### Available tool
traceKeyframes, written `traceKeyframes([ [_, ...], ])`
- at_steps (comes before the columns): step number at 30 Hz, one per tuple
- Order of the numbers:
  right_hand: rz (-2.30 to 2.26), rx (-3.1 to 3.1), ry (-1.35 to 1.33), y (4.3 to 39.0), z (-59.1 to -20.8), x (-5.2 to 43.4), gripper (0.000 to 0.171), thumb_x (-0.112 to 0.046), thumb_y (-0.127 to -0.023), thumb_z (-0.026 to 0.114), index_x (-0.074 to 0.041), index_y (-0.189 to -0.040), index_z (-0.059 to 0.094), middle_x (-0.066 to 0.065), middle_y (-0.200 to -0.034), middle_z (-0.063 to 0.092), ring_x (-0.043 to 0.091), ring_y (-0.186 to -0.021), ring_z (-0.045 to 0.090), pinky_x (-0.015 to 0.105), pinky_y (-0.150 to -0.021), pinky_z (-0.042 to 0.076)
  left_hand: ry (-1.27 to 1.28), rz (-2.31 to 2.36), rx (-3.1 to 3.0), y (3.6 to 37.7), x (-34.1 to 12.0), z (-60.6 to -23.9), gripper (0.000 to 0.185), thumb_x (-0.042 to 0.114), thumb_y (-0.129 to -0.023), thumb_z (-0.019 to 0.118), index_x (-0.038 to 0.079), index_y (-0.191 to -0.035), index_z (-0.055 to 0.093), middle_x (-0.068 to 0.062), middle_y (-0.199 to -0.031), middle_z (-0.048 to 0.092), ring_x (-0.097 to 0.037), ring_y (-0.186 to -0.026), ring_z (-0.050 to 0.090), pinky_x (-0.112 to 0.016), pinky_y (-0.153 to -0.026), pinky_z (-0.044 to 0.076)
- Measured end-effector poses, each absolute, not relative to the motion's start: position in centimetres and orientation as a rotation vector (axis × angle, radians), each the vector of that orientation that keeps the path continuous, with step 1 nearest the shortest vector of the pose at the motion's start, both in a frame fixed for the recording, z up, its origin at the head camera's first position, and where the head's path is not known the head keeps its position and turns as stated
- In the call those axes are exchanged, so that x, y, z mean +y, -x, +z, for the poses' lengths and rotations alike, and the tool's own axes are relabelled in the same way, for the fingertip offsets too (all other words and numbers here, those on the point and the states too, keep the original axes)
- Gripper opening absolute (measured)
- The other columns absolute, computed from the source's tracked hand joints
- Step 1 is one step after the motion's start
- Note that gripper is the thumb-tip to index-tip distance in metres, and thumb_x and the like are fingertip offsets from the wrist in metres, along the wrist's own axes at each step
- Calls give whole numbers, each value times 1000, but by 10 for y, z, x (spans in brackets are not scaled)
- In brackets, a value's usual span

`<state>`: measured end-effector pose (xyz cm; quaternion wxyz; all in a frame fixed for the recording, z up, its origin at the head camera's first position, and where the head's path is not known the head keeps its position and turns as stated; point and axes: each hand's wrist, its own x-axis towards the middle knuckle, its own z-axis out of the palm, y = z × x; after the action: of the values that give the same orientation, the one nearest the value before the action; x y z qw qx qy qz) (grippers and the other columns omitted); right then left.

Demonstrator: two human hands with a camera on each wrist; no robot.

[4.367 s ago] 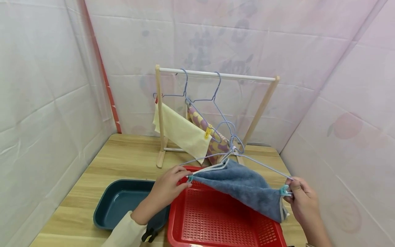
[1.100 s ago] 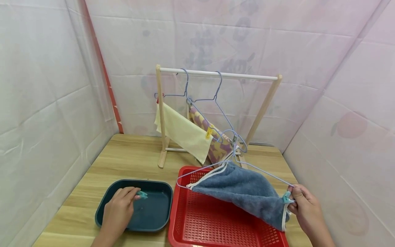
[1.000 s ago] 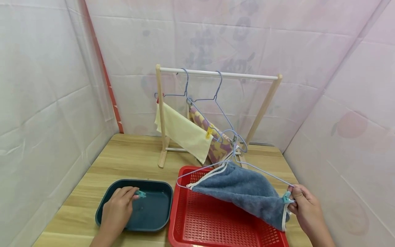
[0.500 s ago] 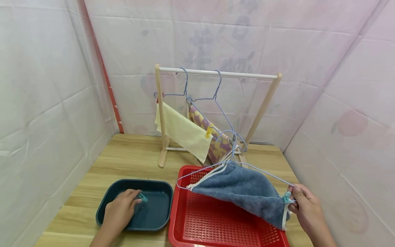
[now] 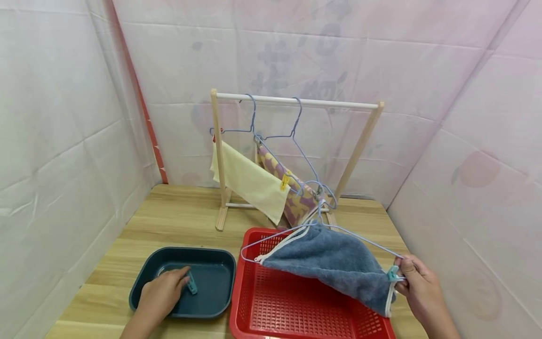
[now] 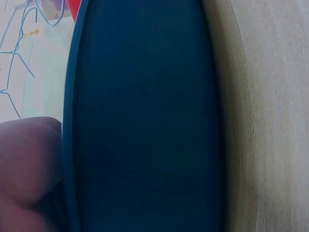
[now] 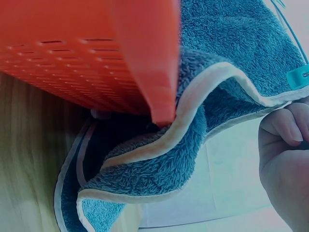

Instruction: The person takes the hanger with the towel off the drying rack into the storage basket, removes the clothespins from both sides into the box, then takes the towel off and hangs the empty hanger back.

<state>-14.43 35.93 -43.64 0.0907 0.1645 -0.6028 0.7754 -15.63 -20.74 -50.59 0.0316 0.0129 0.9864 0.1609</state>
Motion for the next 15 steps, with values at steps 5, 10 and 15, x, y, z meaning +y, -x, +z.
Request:
traceKeyframes([
  [5,2288,-1811,-452,143,-436,358,36,-4,-109,29,-5,-97,62,5,-70,34,23,-57,12,33,-47,9,-35,506,3047,156,-207,-503,35,25,-95,70,14,-129,69,-10,-121,72,-34,-111,68,-53,-78,56],
  [10,2282,-1828,-450,143,-435,358,36,-4,-109,29,-6,-97,62,5,-71,32,23,-57,13,34,-47,9,-104,516,3151,157,-200,-494,37,29,-93,73,16,-128,70,-6,-122,72,-31,-110,68,-50,-77,57],
  [15,2280,-1836,-442,143,-436,357,35,-5,-109,30,-7,-97,62,6,-71,31,23,-57,12,34,-47,10,-200,520,3227,163,-178,-470,41,34,-94,72,21,-132,67,-3,-126,70,-27,-113,67,-44,-72,58],
])
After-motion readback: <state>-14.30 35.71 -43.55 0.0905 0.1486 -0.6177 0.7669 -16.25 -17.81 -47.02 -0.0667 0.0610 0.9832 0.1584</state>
